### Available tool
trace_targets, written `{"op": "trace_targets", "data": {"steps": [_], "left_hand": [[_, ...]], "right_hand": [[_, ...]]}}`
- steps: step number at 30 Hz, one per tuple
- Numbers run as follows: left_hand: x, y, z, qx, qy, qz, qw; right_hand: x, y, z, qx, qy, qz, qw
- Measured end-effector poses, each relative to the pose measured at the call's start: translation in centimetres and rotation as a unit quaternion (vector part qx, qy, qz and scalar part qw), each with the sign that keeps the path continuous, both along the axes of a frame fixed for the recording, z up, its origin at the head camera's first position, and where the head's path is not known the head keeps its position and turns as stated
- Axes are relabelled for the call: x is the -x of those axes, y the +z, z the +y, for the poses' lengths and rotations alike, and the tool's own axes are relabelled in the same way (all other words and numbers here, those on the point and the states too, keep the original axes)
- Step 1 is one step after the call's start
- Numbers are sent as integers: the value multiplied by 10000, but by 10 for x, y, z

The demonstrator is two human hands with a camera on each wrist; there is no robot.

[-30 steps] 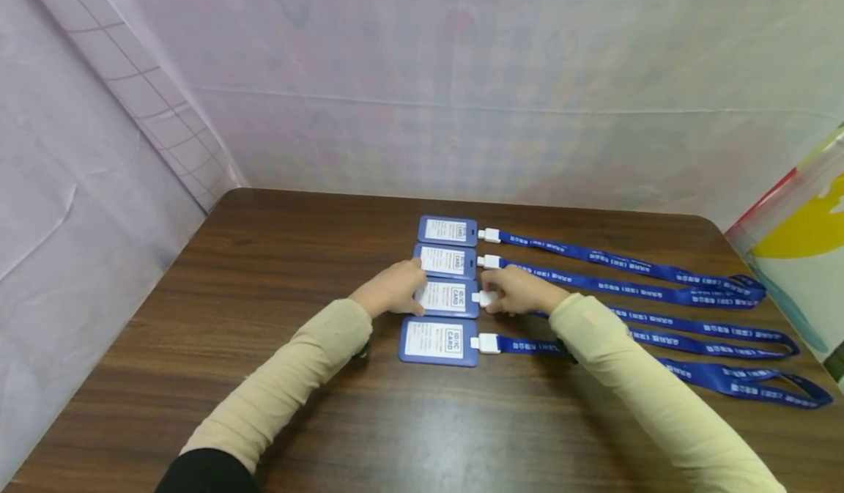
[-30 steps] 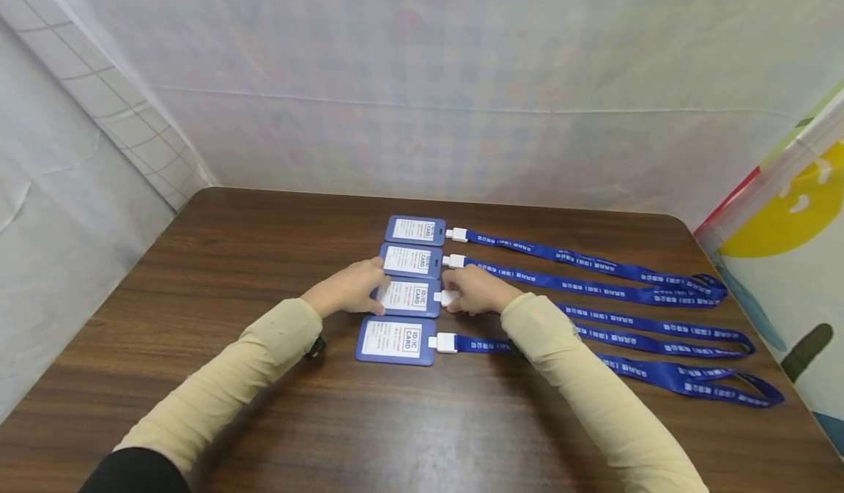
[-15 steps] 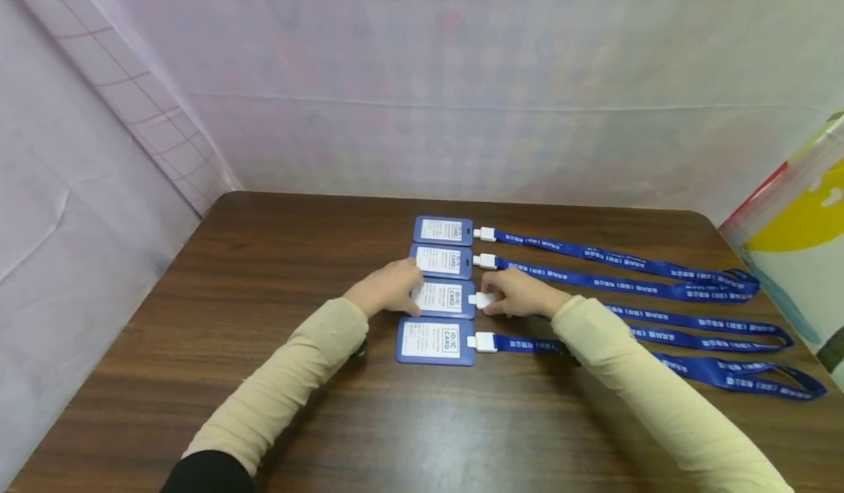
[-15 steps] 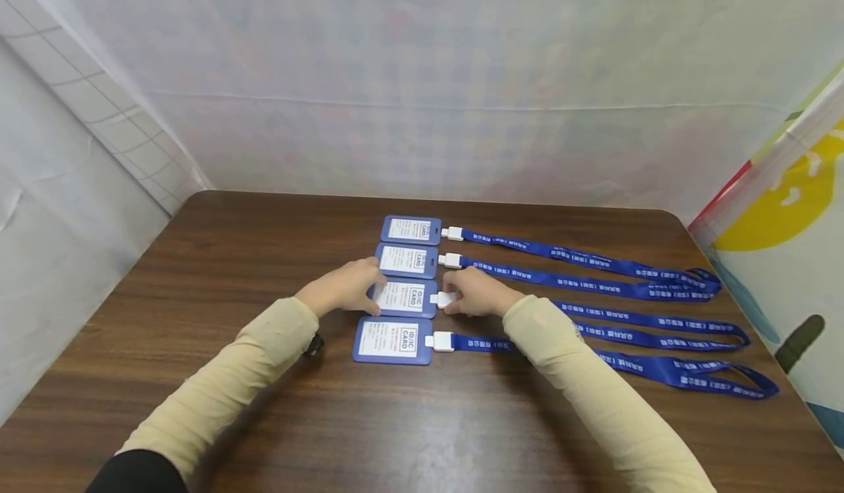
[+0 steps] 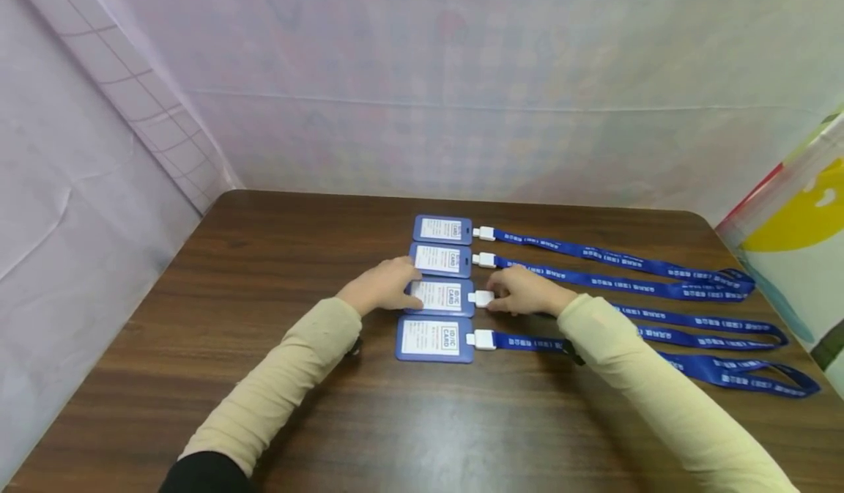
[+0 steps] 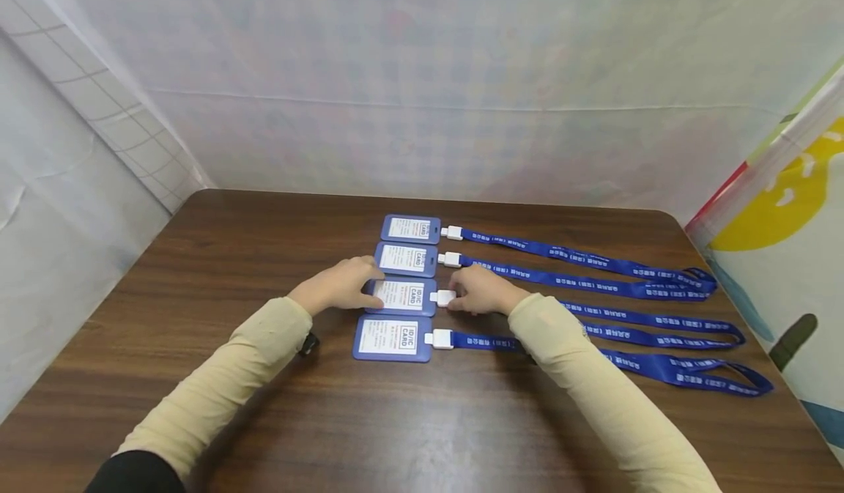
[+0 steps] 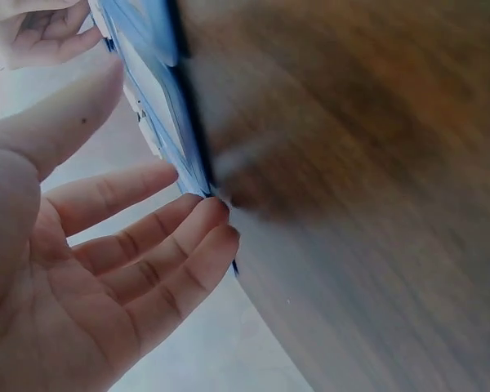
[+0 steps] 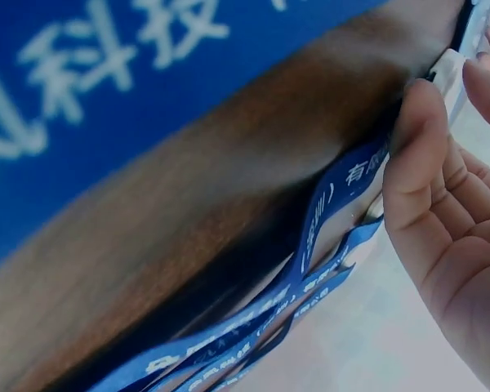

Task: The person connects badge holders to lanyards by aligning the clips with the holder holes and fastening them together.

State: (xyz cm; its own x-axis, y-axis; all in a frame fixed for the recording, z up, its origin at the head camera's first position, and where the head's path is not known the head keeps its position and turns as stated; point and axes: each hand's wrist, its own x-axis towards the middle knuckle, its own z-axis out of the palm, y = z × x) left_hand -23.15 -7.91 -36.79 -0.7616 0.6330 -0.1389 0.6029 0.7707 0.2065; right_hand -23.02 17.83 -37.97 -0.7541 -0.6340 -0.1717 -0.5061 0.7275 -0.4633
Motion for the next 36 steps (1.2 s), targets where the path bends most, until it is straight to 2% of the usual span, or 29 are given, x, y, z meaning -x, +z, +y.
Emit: {"op": "trace_targets", "data": {"steps": [6, 14, 21, 25, 30, 36], "left_hand": [[-6, 4, -3, -107, 130, 282, 9995], [-11, 5, -4, -325, 320, 520, 9976], [-17, 6, -10, -490, 423, 490, 9967], [-19, 8, -12, -558, 377, 510, 9964], [-20, 8, -13, -594, 330, 554, 9961], [-19, 11, -13, -631, 295, 573, 9959]], "right_hand": [[-4, 4, 5, 280, -48, -17, 9996], [-4, 6, 6, 227, -139, 210, 9994], [-1, 8, 11, 240, -77, 835, 9962], [3, 10, 13, 274, -216, 983, 9945], [8, 13, 14, 290, -331, 926, 9947], [14, 16, 13, 239, -519, 644, 9963]]}}
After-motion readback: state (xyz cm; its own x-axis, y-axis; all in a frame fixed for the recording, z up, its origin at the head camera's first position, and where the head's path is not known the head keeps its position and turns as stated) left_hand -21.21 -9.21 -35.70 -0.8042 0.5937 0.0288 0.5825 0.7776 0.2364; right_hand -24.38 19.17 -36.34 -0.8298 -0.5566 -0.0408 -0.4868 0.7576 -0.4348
